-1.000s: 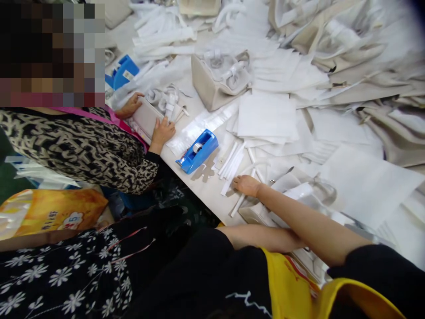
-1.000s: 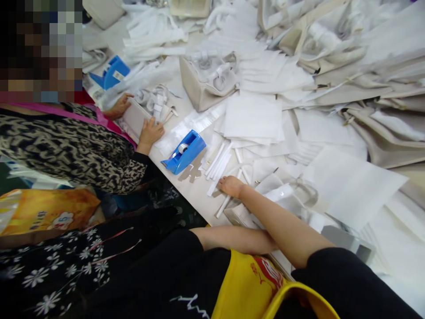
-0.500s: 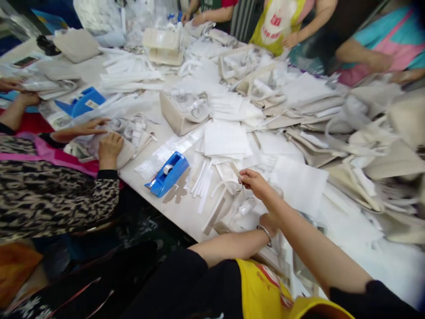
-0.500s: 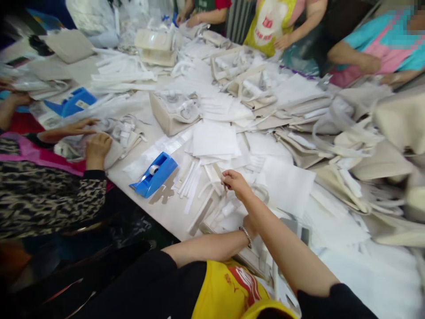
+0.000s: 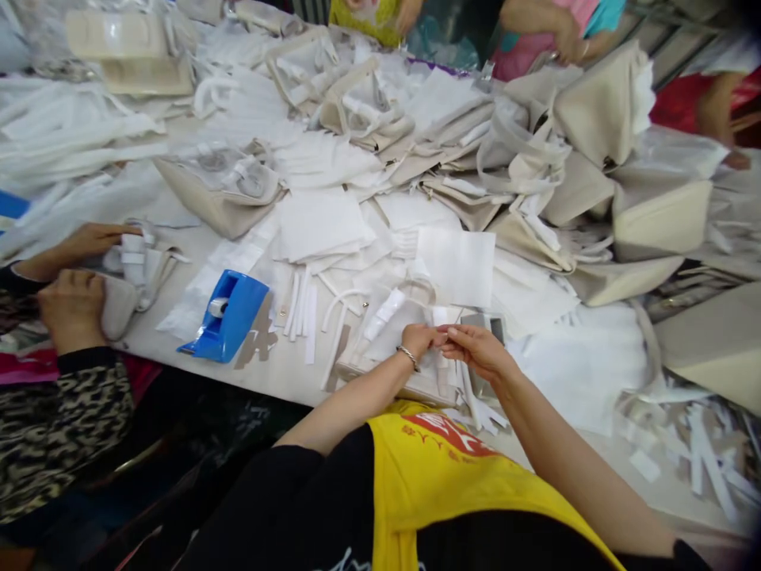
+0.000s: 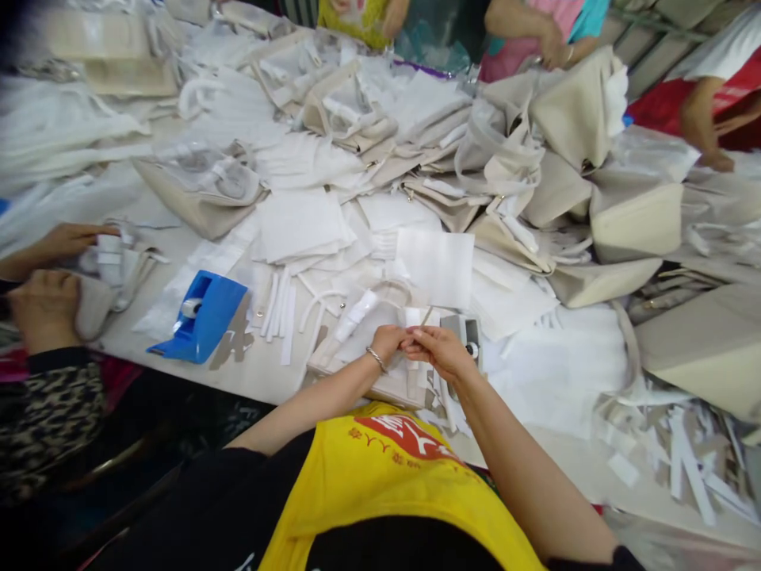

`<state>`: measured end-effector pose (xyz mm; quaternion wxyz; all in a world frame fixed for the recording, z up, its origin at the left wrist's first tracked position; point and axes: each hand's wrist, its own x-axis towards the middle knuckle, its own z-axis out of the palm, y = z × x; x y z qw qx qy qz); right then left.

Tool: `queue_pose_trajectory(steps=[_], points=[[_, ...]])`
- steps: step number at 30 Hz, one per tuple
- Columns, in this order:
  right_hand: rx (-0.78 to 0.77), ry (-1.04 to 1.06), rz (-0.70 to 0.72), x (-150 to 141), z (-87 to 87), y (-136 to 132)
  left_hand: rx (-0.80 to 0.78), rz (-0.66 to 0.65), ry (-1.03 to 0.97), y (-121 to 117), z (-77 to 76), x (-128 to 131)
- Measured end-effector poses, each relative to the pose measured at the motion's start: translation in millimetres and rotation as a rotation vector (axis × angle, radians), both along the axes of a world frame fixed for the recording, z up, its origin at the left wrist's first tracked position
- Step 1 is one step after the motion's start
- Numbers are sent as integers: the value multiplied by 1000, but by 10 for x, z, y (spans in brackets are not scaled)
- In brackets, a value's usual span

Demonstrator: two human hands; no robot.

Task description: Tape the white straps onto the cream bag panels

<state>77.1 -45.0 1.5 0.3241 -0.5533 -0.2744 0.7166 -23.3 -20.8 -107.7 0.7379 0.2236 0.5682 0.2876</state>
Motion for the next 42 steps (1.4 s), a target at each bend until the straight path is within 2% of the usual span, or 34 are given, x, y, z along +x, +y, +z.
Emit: queue_pose_trajectory(steps=[3,6,11,14,19,27,30,34,37,42], points=[[37,-34,-111,-31,-134,-43,15,-27,29,10,-28,20],[116,-105,-212,-135,-233,-63,-25,7,-8,28,-48,17],[288,-278,-241,-280,-343,-145,-39,41,-59,53,-29,5],[348,-411,-215,-296,-382,-171,-53,60,-99,51,21,9],[357,-525,-138,-265,-408,-147,-75,73,-146,40,123,8],[487,-900,-202,-408,-452,-217,-66,53,-179,8,265,-36],[522,-1047,-149,-429,-432,-206,-46,67,-145,11,283,-34],[646,-1241,-59,-352,-372,-138,-35,82,-92,15,256,-38],[685,-1269,-22,-249,-359,-83,-42,54,-93,6,219,-41],[632,-1198,53,-150,-373,-8,-52,29,-97,-2,170,-21]])
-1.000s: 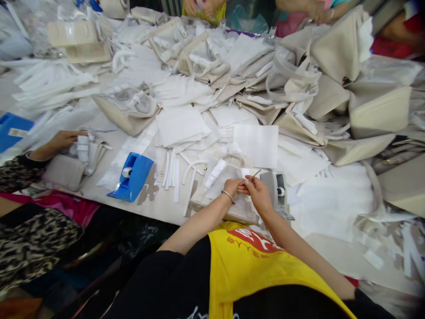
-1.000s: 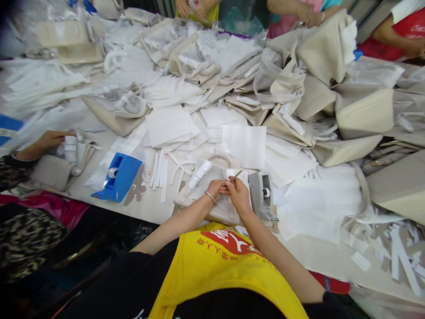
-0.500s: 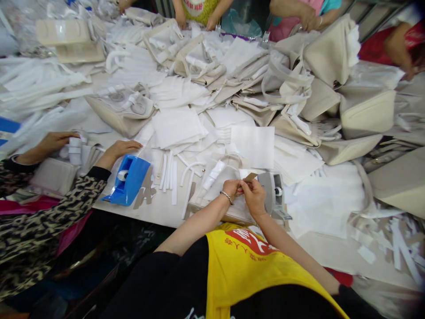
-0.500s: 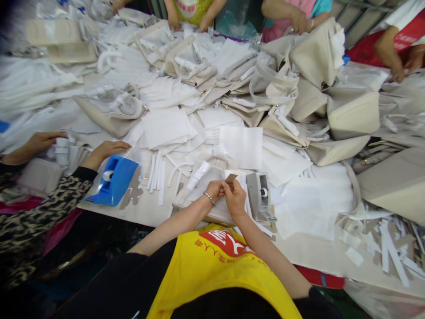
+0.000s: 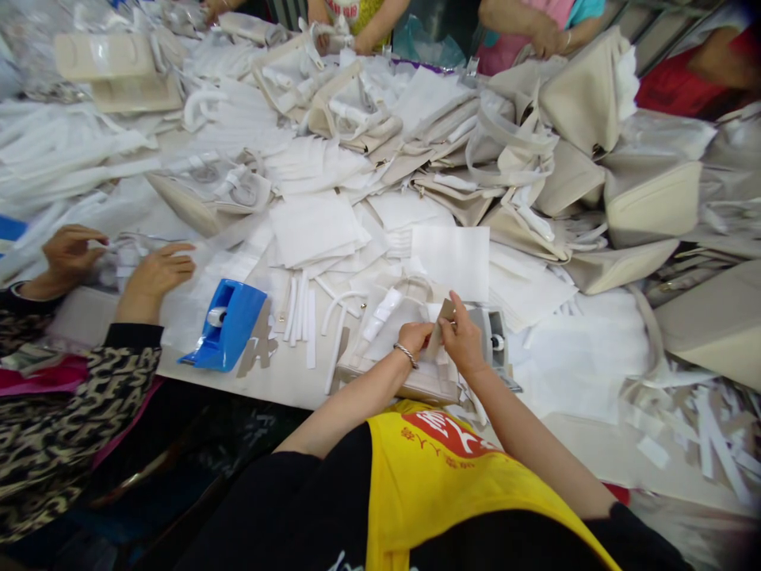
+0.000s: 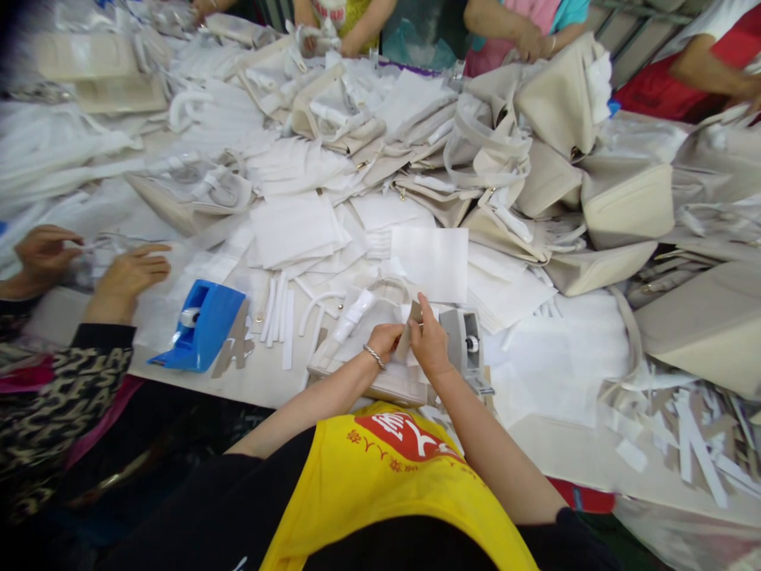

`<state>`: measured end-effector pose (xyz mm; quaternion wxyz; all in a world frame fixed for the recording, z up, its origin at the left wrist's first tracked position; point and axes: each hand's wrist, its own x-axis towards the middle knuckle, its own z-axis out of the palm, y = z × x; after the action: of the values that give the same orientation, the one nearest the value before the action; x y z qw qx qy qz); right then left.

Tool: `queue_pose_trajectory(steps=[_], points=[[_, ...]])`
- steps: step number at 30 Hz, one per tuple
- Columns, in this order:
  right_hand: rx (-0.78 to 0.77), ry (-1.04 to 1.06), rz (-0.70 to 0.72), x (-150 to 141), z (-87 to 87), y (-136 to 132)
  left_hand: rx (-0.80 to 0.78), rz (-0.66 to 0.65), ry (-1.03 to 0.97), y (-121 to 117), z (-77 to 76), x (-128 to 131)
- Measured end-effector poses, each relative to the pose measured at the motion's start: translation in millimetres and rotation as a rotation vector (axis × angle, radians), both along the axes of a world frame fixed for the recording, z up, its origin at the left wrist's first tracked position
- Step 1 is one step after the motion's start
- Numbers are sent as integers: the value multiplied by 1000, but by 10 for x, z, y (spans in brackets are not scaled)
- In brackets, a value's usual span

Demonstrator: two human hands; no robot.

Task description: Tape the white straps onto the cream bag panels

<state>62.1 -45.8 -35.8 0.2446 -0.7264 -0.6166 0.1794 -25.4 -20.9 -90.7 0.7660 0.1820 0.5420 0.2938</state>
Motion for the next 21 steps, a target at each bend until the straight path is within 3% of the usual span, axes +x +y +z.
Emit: queue_pose_trajectory(steps=[13,21], points=[[-97,119,25,167,-134,75,28,12,59,19,-15,14],[84,-160,41,124,-233,16,51,13,99,25,-42,16]])
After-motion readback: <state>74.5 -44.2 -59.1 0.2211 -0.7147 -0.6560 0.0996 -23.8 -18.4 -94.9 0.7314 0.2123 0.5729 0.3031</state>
